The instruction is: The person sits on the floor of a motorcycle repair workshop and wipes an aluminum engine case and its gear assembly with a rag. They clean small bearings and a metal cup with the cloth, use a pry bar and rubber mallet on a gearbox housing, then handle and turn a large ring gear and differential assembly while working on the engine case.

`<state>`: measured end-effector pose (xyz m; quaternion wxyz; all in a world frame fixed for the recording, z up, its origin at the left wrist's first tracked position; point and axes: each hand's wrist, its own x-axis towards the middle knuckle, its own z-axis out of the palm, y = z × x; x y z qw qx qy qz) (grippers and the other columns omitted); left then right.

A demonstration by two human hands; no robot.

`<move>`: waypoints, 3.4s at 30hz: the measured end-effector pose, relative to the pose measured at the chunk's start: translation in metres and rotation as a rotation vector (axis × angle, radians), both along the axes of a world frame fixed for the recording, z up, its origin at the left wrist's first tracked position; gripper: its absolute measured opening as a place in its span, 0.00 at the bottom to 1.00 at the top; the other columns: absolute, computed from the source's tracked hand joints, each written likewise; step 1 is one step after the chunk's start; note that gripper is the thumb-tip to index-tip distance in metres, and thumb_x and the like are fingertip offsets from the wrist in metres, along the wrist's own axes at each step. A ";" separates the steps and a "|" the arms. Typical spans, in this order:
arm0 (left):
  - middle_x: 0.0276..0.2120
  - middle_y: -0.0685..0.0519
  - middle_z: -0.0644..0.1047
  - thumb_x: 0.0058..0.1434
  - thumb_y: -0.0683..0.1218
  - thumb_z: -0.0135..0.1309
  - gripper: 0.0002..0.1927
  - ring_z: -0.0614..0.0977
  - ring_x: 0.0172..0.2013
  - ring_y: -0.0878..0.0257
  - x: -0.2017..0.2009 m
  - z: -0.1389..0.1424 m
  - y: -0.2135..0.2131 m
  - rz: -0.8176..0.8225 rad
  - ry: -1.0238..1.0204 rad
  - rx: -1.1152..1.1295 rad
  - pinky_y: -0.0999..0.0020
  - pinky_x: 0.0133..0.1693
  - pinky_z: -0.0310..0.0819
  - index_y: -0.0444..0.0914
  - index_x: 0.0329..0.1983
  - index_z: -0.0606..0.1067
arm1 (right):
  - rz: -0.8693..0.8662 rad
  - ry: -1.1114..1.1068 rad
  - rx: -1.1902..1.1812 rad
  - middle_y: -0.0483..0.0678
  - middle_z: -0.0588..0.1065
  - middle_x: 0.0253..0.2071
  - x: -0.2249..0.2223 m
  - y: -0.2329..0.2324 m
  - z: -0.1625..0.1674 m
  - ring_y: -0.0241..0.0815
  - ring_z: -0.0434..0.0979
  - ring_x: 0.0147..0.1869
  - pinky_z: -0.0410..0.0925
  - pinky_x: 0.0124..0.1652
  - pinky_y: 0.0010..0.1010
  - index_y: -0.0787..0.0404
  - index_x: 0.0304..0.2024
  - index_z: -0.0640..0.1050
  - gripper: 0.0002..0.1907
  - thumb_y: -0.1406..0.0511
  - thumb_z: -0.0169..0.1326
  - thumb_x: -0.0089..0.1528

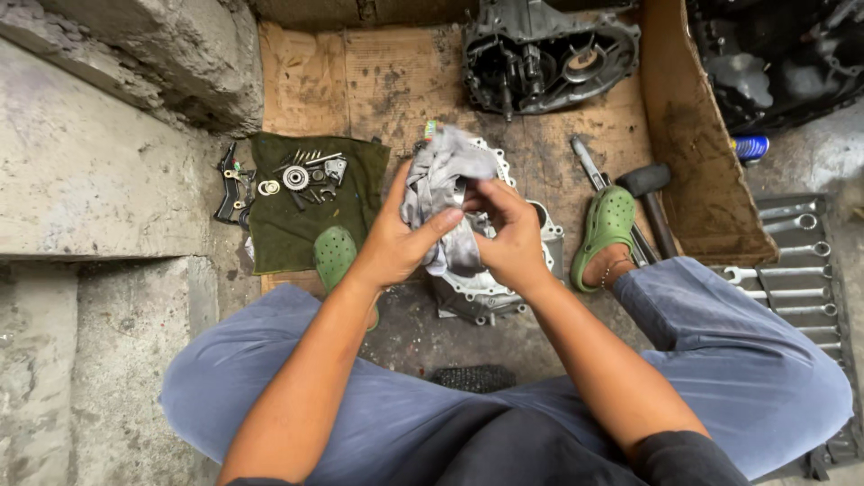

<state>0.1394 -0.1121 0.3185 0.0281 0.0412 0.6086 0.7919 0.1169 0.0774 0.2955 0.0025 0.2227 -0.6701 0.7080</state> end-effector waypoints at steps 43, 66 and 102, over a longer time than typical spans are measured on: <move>0.53 0.50 0.79 0.71 0.43 0.60 0.22 0.80 0.53 0.65 0.008 -0.001 -0.001 0.224 0.088 0.000 0.68 0.57 0.74 0.32 0.63 0.70 | -0.093 0.288 0.325 0.56 0.76 0.61 0.010 0.009 0.026 0.48 0.77 0.67 0.69 0.67 0.36 0.67 0.60 0.74 0.31 0.71 0.67 0.55; 0.47 0.52 0.81 0.71 0.52 0.57 0.17 0.81 0.45 0.67 -0.016 -0.044 -0.018 0.237 -0.267 0.073 0.70 0.49 0.75 0.34 0.54 0.79 | 0.144 0.795 0.559 0.50 0.80 0.51 -0.001 -0.009 0.039 0.47 0.81 0.53 0.67 0.64 0.47 0.63 0.57 0.77 0.29 0.58 0.73 0.58; 0.40 0.52 0.78 0.75 0.53 0.49 0.18 0.76 0.42 0.65 -0.009 -0.078 -0.005 0.639 0.035 -0.151 0.69 0.46 0.71 0.32 0.48 0.75 | 0.019 -0.036 0.397 0.51 0.83 0.39 0.030 -0.029 -0.025 0.40 0.84 0.44 0.75 0.49 0.30 0.66 0.57 0.79 0.30 0.58 0.70 0.56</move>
